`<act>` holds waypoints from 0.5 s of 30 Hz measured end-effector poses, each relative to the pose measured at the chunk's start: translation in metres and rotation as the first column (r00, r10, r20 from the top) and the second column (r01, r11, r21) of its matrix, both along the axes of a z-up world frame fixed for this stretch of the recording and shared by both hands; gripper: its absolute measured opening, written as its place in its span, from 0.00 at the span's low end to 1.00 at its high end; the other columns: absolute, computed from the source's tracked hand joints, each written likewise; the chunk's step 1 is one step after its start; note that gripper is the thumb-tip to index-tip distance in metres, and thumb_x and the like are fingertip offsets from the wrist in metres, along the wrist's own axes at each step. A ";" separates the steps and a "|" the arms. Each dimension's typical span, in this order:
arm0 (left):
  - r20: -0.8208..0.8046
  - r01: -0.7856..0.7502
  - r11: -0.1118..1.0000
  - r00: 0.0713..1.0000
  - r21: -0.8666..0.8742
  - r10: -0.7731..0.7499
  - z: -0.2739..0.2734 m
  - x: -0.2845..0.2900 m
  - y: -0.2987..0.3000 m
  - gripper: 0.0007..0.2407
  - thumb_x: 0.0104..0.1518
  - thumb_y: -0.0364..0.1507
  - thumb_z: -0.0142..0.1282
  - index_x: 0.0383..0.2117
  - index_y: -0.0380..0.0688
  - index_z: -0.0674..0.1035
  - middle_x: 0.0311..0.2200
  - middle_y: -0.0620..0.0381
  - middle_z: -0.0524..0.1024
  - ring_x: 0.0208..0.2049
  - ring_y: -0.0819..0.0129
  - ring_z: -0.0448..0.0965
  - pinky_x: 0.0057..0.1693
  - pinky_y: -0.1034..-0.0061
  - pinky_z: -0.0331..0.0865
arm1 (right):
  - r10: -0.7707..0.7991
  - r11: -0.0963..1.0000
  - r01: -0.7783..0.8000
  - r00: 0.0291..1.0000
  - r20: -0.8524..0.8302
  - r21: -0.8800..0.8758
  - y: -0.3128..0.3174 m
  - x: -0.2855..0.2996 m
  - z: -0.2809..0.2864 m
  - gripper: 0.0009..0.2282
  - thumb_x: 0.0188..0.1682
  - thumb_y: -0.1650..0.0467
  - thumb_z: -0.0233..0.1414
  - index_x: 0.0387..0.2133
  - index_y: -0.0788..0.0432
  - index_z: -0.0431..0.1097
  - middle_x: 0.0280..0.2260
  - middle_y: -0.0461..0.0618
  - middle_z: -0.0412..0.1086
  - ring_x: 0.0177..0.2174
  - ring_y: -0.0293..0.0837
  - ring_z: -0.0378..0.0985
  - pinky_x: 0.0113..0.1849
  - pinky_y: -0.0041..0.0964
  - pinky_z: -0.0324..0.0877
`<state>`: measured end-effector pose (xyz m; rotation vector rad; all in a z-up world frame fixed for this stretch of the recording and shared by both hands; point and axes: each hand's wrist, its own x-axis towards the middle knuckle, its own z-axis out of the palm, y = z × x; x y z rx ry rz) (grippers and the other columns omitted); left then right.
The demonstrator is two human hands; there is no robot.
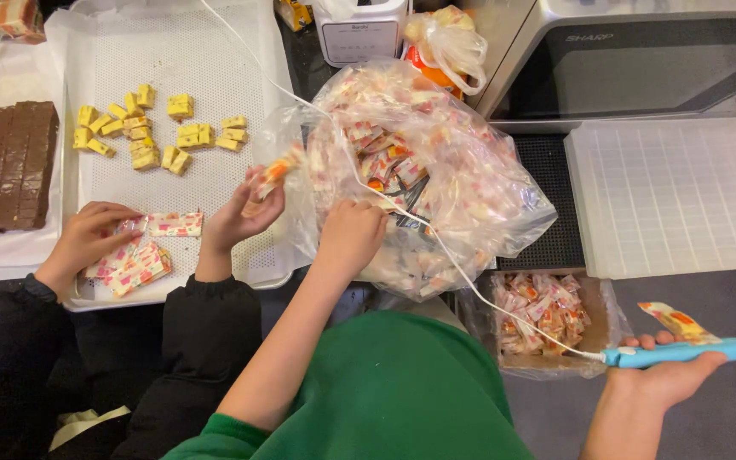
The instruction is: The person uses a blue hand-held heat sealer to seal individual small food packets containing yellow food cubes, taking them from a large plastic bag and placing the sealed packets into a nearby container.
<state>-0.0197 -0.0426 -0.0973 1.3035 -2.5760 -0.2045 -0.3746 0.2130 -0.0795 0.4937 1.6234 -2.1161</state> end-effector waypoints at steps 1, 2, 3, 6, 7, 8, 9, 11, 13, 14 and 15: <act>0.001 0.002 1.000 1.000 0.001 -0.002 -0.009 -0.006 -0.005 0.12 0.60 0.32 0.46 0.25 0.42 0.80 0.25 0.51 0.78 0.29 0.46 0.74 0.42 0.56 0.66 | -0.002 1.000 0.002 1.000 0.001 0.001 0.000 0.004 0.000 0.21 0.41 0.47 0.35 0.26 0.47 0.61 0.21 0.32 0.60 0.16 0.28 0.56 0.22 0.23 0.53; 0.098 -0.067 0.983 0.994 0.173 0.051 -0.018 -0.012 -0.010 0.07 0.58 0.26 0.43 0.35 0.40 0.75 0.39 0.48 0.71 0.31 0.43 0.77 0.37 0.53 0.69 | -0.020 1.000 0.019 1.000 0.018 0.025 0.000 0.007 0.001 0.21 0.42 0.47 0.33 0.27 0.46 0.61 0.21 0.32 0.61 0.16 0.29 0.57 0.22 0.24 0.53; 0.202 -0.150 0.931 0.976 0.332 0.085 -0.028 -0.018 -0.015 0.12 0.56 0.20 0.40 0.46 0.37 0.69 0.52 0.45 0.65 0.34 0.41 0.79 0.32 0.50 0.72 | -0.038 0.998 0.037 0.999 0.035 0.048 -0.001 0.010 0.001 0.20 0.43 0.47 0.32 0.27 0.46 0.61 0.21 0.32 0.62 0.16 0.29 0.58 0.22 0.25 0.54; 0.353 -0.189 0.926 0.933 0.326 0.066 -0.060 -0.021 -0.019 0.16 0.54 0.22 0.47 0.50 0.42 0.67 0.43 0.50 0.72 0.35 0.46 0.81 0.33 0.56 0.75 | -0.087 0.995 0.085 0.995 0.040 0.046 0.000 0.005 -0.017 0.21 0.44 0.47 0.36 0.26 0.48 0.62 0.21 0.35 0.61 0.16 0.30 0.57 0.21 0.24 0.56; 0.354 -0.190 0.926 0.933 0.326 0.067 -0.065 -0.020 -0.018 0.16 0.54 0.22 0.47 0.50 0.42 0.67 0.43 0.50 0.72 0.35 0.46 0.81 0.33 0.56 0.75 | -0.086 0.995 0.084 0.995 0.042 0.046 -0.001 0.008 -0.015 0.21 0.44 0.47 0.36 0.26 0.48 0.62 0.21 0.35 0.61 0.16 0.30 0.57 0.21 0.24 0.56; 0.368 -0.225 0.913 0.925 0.340 0.091 -0.071 -0.020 -0.016 0.15 0.55 0.23 0.43 0.50 0.45 0.67 0.39 0.52 0.75 0.34 0.48 0.82 0.34 0.55 0.74 | -0.080 0.995 0.077 0.996 0.043 0.058 -0.003 0.009 -0.013 0.21 0.44 0.47 0.35 0.23 0.48 0.61 0.19 0.35 0.59 0.16 0.30 0.57 0.21 0.24 0.55; 0.382 -0.260 0.899 0.917 0.353 0.115 -0.077 -0.020 -0.015 0.14 0.56 0.25 0.39 0.49 0.47 0.67 0.35 0.55 0.79 0.33 0.50 0.82 0.34 0.55 0.73 | -0.073 0.995 0.070 0.996 0.045 0.070 -0.004 0.011 -0.011 0.21 0.45 0.47 0.34 0.20 0.48 0.60 0.17 0.35 0.57 0.16 0.31 0.57 0.22 0.25 0.55; 0.343 -0.256 0.920 0.928 0.297 0.148 -0.080 -0.016 -0.014 0.12 0.56 0.26 0.41 0.47 0.47 0.67 0.34 0.53 0.78 0.31 0.47 0.82 0.34 0.54 0.73 | -0.068 0.996 0.065 0.997 0.038 0.056 -0.004 0.008 -0.014 0.21 0.44 0.47 0.33 0.23 0.47 0.61 0.18 0.33 0.59 0.16 0.30 0.58 0.22 0.24 0.55; 0.295 -0.255 0.937 0.938 0.238 0.181 -0.084 -0.014 -0.015 0.11 0.55 0.28 0.42 0.44 0.46 0.68 0.33 0.52 0.78 0.30 0.44 0.82 0.33 0.53 0.72 | -0.060 0.997 0.059 0.998 0.025 0.039 -0.007 0.009 -0.010 0.20 0.42 0.47 0.33 0.26 0.46 0.61 0.20 0.32 0.61 0.16 0.29 0.58 0.23 0.24 0.54; 0.263 -0.264 0.935 0.944 0.237 0.199 -0.086 -0.013 -0.017 0.12 0.53 0.33 0.44 0.41 0.44 0.69 0.32 0.51 0.76 0.28 0.44 0.80 0.30 0.54 0.71 | -0.105 0.992 0.101 0.993 0.047 0.077 -0.010 0.013 -0.004 0.20 0.42 0.47 0.34 0.25 0.46 0.62 0.20 0.33 0.62 0.17 0.29 0.60 0.23 0.24 0.55; 0.230 -0.272 0.933 0.948 0.236 0.218 -0.088 -0.013 -0.019 0.14 0.51 0.37 0.46 0.39 0.41 0.71 0.32 0.50 0.75 0.26 0.45 0.79 0.28 0.55 0.70 | -0.150 0.983 0.142 0.986 0.068 0.116 -0.013 0.016 0.001 0.20 0.42 0.48 0.34 0.24 0.46 0.62 0.21 0.33 0.63 0.18 0.30 0.61 0.23 0.25 0.55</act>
